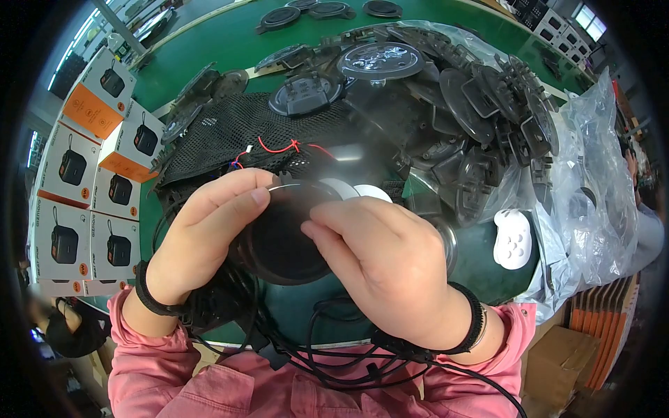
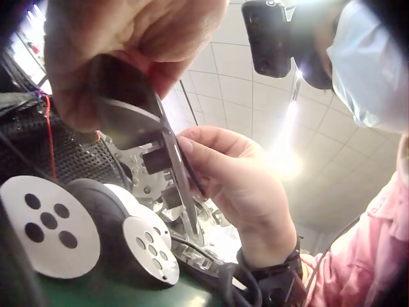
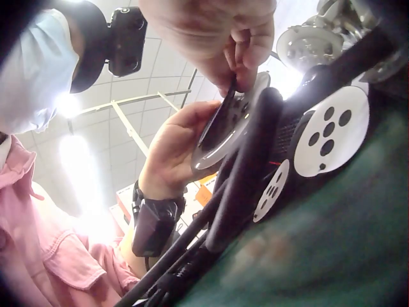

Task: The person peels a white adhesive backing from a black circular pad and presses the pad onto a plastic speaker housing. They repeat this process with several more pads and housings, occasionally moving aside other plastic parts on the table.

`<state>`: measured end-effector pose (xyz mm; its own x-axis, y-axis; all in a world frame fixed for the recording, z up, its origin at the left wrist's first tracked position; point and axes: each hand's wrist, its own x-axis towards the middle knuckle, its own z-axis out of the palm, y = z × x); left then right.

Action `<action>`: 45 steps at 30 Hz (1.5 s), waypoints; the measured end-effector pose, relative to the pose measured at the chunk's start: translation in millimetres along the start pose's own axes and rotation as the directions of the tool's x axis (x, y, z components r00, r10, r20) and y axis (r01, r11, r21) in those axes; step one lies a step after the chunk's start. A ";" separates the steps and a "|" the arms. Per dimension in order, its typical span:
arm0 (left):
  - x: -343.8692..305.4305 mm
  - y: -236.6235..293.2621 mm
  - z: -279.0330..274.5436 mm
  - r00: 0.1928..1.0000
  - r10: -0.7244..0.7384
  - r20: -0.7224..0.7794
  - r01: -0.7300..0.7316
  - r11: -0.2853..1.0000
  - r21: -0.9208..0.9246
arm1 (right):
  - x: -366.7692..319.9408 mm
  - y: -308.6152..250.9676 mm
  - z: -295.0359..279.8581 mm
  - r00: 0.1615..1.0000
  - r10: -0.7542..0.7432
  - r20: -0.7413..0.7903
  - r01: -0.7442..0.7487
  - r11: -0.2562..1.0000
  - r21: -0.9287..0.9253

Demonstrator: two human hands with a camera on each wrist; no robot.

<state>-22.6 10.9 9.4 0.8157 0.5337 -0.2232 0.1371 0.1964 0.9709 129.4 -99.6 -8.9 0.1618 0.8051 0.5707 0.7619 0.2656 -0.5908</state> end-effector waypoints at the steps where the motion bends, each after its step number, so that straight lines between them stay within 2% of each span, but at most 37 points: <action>1: -0.1 0.7 0.2 1.000 -0.011 0.001 0.011 1.000 -0.002 | -0.1 -0.3 0.0 1.000 0.007 0.001 -0.007 1.000 -0.001; 6: -0.7 1.8 0.4 1.000 -0.027 -0.011 0.028 0.999 0.020 | -0.5 -0.4 0.5 0.999 0.032 0.017 -0.032 0.999 -0.033; 8: -1.5 3.3 1.5 1.000 -0.026 -0.008 0.026 0.999 -0.039 | 0.5 2.6 -0.5 0.997 -0.075 0.014 0.076 0.992 -0.105; 12: -1.6 5.3 0.5 0.999 -0.019 -0.032 0.019 1.000 0.013 | 4.1 2.0 -9.2 0.997 -0.041 0.062 0.051 0.985 -0.162; 14: -2.1 8.0 0.4 0.998 -0.053 -0.018 0.048 0.980 -0.194 | 5.2 0.9 -4.0 0.994 0.098 -0.045 -0.095 0.993 0.076; 15: -2.1 8.9 0.8 0.999 -0.051 -0.015 0.048 0.981 -0.190 | 2.9 1.9 -0.4 0.994 0.098 -0.050 -0.094 0.993 0.075; 16: -2.3 9.7 1.4 0.997 -0.060 -0.040 0.050 0.977 -0.208 | -1.1 3.5 4.1 0.935 0.347 0.071 -0.338 0.817 0.467; 17: -2.6 10.6 1.9 0.996 -0.067 -0.065 0.051 0.973 -0.226 | -3.0 4.1 5.7 0.822 0.498 0.277 -0.515 0.442 0.735; 18: -1.9 9.4 1.1 0.996 -0.061 -0.061 0.047 0.974 -0.222 | 0.1 0.0 -0.6 0.711 0.538 0.453 -0.623 0.184 0.761; 19: -0.4 5.9 -0.8 0.997 -0.049 -0.065 0.031 0.968 -0.247 | 1.3 -0.4 -0.8 0.717 0.536 0.445 -0.616 0.190 0.764; 21: 0.6 4.7 -2.0 0.997 -0.027 -0.069 0.007 0.963 -0.268 | 4.1 0.1 1.0 0.715 0.402 0.572 -0.673 0.174 0.719; 22: 0.1 5.7 -1.8 0.996 -0.040 -0.077 0.016 0.959 -0.283 | 4.5 3.0 -0.7 0.710 0.375 0.596 -0.698 0.260 0.667; 24: 0.2 8.9 -2.7 0.995 -0.041 -0.088 0.014 0.957 -0.290 | 9.6 -0.5 -6.6 0.705 0.380 0.599 -0.704 0.275 0.654; 25: 0.6 11.2 -3.9 0.999 -0.035 -0.018 0.028 0.960 -0.278 | 12.2 -2.0 -9.1 0.693 0.391 0.606 -0.717 0.283 0.637; 26: 1.4 14.0 -5.9 0.998 -0.024 0.049 0.036 0.965 -0.260 | 13.2 -2.6 -10.2 0.707 0.377 0.599 -0.704 0.294 0.646; 29: 1.2 15.4 -8.5 1.000 0.016 -0.002 -0.016 0.996 -0.087 | 11.7 -4.1 -10.8 0.743 0.370 0.557 -0.661 0.282 0.695; 31: -0.1 23.1 -14.1 0.998 -0.016 0.053 0.019 0.998 -0.064 | 10.8 -2.9 -11.0 0.749 0.407 0.523 -0.639 0.236 0.732; 33: -0.2 29.6 -18.0 0.998 0.001 0.059 -0.001 1.000 -0.006 | 12.9 -4.2 -12.0 0.765 0.378 0.522 -0.624 0.231 0.747; 35: -0.5 42.7 -21.3 0.999 -0.012 -0.039 0.013 1.000 0.025 | 12.7 -5.4 -14.7 0.698 0.432 0.571 -0.686 0.174 0.707; 36: 5.0 43.0 -28.6 0.988 0.103 -0.114 -0.091 0.991 0.099 | 10.5 -2.5 -10.5 0.730 0.423 0.537 -0.648 0.182 0.739; 37: 11.2 50.0 -36.0 0.973 0.175 -0.147 -0.166 0.983 0.072 | 8.8 -0.9 -10.0 0.735 0.417 0.535 -0.645 0.186 0.741; 39: 31.9 64.6 -60.5 0.898 0.287 -0.333 -0.225 0.951 0.215 | 5.8 1.5 -10.7 0.709 0.398 0.582 -0.660 0.085 0.746; 40: 42.2 76.2 -70.0 0.843 0.347 -0.410 -0.218 0.919 0.329 | 5.2 0.6 -9.2 0.691 0.393 0.607 -0.692 0.115 0.713; 41: 53.4 84.4 -82.9 0.839 0.365 -0.404 -0.246 0.916 0.317 | 3.7 2.0 -7.4 0.694 0.392 0.604 -0.689 0.117 0.715; 42: 64.2 92.8 -96.9 0.870 0.313 -0.382 -0.198 0.930 0.311 | 1.7 4.4 -5.2 0.680 0.364 0.637 -0.713 0.126 0.689; 43: 77.4 98.8 -101.9 0.855 0.233 -0.463 -0.121 0.959 0.258 | 1.2 5.8 -4.1 0.664 0.338 0.668 -0.736 0.135 0.663; 44: 95.6 97.7 -115.9 0.865 0.209 -0.456 -0.120 0.969 0.218 | 2.4 4.6 -3.5 0.632 0.367 0.682 -0.762 0.138 0.632; 45: 113.6 93.7 -129.4 0.868 0.214 -0.449 -0.124 0.967 0.222 | 2.5 5.1 -2.7 0.637 0.370 0.676 -0.758 0.140 0.637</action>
<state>10.1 196.3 63.7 0.4850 0.8742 -0.0250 0.1562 -0.0584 0.9860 135.5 -97.7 -9.0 -0.0386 0.9698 -0.2409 -0.4154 -0.2349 -0.8788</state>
